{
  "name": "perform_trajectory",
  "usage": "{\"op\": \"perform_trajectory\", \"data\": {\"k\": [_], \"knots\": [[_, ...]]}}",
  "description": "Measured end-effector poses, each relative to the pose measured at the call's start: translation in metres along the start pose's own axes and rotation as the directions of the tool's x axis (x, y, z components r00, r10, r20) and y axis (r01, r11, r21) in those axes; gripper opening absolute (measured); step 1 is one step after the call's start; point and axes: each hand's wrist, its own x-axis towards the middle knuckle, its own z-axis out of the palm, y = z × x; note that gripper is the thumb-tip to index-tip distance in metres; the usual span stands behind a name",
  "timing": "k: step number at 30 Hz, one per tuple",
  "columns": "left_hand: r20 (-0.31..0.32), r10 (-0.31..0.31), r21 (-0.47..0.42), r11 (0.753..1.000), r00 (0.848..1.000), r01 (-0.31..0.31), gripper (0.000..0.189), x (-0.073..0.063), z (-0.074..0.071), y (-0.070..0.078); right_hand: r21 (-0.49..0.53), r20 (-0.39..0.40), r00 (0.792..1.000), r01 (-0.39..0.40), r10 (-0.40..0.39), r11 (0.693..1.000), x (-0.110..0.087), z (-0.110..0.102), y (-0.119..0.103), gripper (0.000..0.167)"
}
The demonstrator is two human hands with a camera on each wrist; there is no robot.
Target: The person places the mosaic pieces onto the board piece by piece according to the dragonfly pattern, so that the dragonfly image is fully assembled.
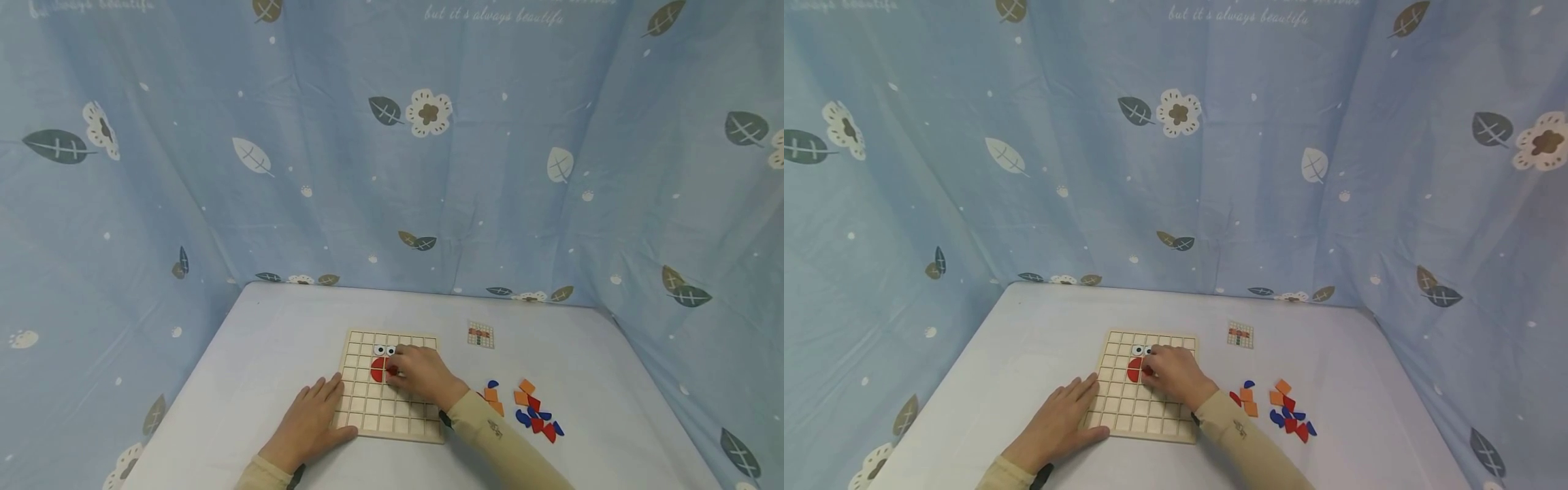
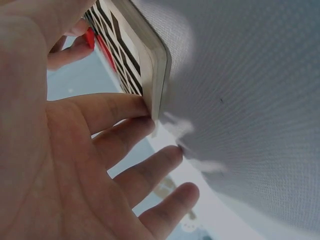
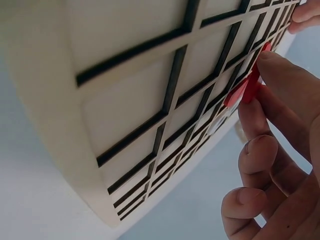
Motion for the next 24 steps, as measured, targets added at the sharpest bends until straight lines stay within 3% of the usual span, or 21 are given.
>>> {"op": "perform_trajectory", "data": {"k": [24], "knots": [[-0.006,0.001,0.008,1.000,1.000,-0.001,0.091,0.0003,0.0003,-0.0005,0.026,0.048,0.998,-0.034,0.033,0.999,0.0056,0.0021,-0.0037,0.011]]}}
